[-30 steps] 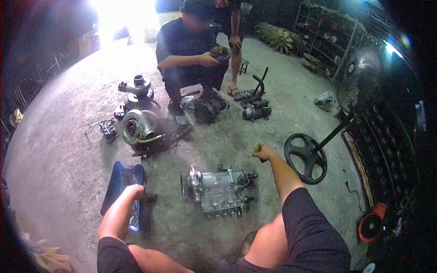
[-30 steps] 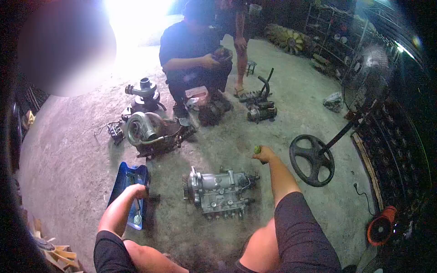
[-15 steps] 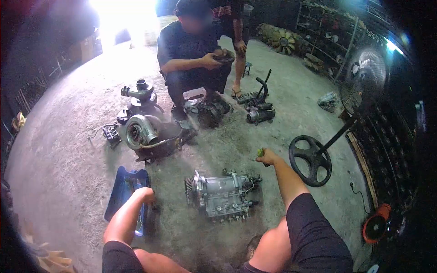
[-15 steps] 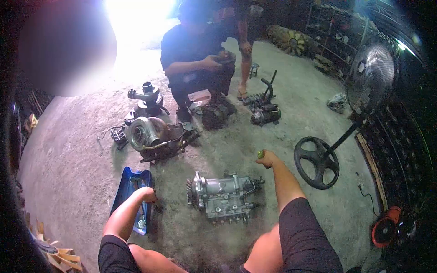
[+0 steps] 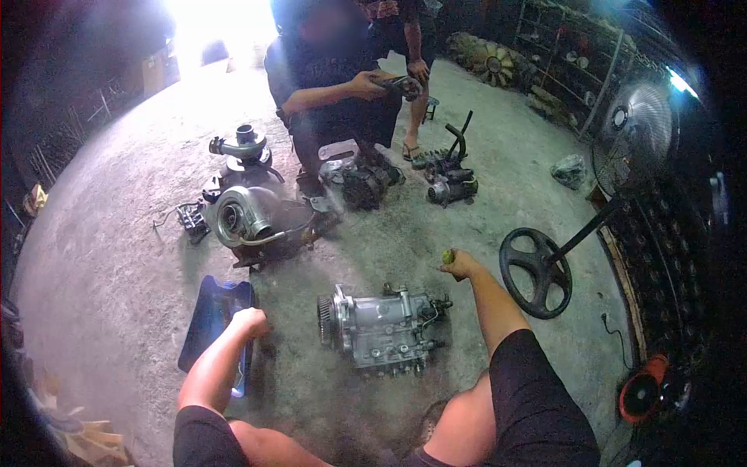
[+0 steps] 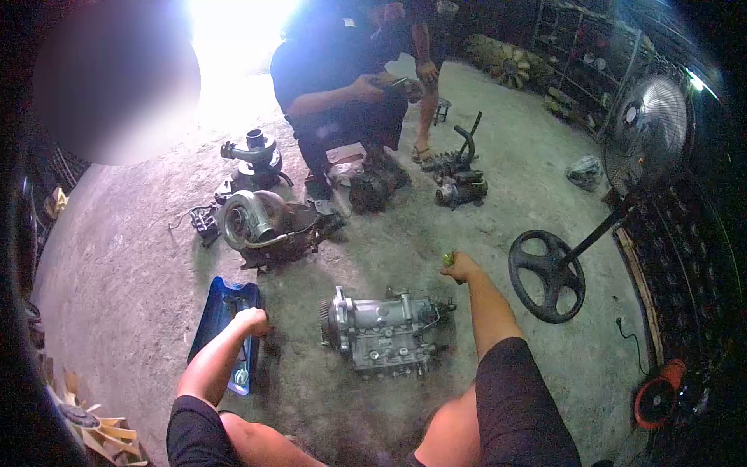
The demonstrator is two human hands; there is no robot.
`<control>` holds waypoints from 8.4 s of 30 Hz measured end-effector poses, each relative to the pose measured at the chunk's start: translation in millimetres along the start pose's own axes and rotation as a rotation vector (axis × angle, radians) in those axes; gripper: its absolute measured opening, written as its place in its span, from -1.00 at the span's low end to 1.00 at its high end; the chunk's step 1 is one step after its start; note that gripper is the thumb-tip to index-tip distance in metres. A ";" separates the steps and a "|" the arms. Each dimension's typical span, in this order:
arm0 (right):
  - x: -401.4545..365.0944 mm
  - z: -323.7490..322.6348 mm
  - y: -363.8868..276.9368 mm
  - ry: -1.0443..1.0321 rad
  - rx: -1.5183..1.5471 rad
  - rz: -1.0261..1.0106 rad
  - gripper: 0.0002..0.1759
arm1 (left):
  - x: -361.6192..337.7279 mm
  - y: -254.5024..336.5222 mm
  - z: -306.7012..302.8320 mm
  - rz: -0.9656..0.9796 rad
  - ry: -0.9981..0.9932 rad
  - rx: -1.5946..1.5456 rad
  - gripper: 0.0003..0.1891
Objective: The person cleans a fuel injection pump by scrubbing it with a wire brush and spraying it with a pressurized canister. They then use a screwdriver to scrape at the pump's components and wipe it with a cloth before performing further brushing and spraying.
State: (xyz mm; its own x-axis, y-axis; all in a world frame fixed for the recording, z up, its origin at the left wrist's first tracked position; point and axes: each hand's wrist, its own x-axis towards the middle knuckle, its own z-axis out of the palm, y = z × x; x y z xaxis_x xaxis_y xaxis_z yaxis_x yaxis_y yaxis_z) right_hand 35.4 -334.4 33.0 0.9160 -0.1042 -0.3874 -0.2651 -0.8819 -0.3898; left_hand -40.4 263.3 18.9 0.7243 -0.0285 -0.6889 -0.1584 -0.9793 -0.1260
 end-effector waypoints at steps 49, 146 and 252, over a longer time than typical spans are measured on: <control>-22.0 -15.4 -7.0 0.029 -0.014 -0.035 -0.10 | -9.8 -3.4 -35.3 0.213 0.531 -0.361 -0.68; 29.1 22.1 25.7 -0.010 0.049 -0.054 -0.26 | -43.9 30.1 -62.3 0.352 -0.210 -1.069 -0.65; 14.5 14.0 4.9 -0.026 -0.113 -0.122 -0.21 | -109.3 88.5 -119.9 0.559 0.396 -0.596 -0.61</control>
State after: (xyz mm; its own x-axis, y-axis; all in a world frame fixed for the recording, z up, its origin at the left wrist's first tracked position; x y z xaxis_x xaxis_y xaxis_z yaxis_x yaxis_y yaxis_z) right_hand 43.2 -333.8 13.8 0.9309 0.0174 -0.3648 -0.1155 -0.9336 -0.3391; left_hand -53.2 155.7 168.6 0.8412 -0.4898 -0.2289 -0.2626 -0.7403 0.6189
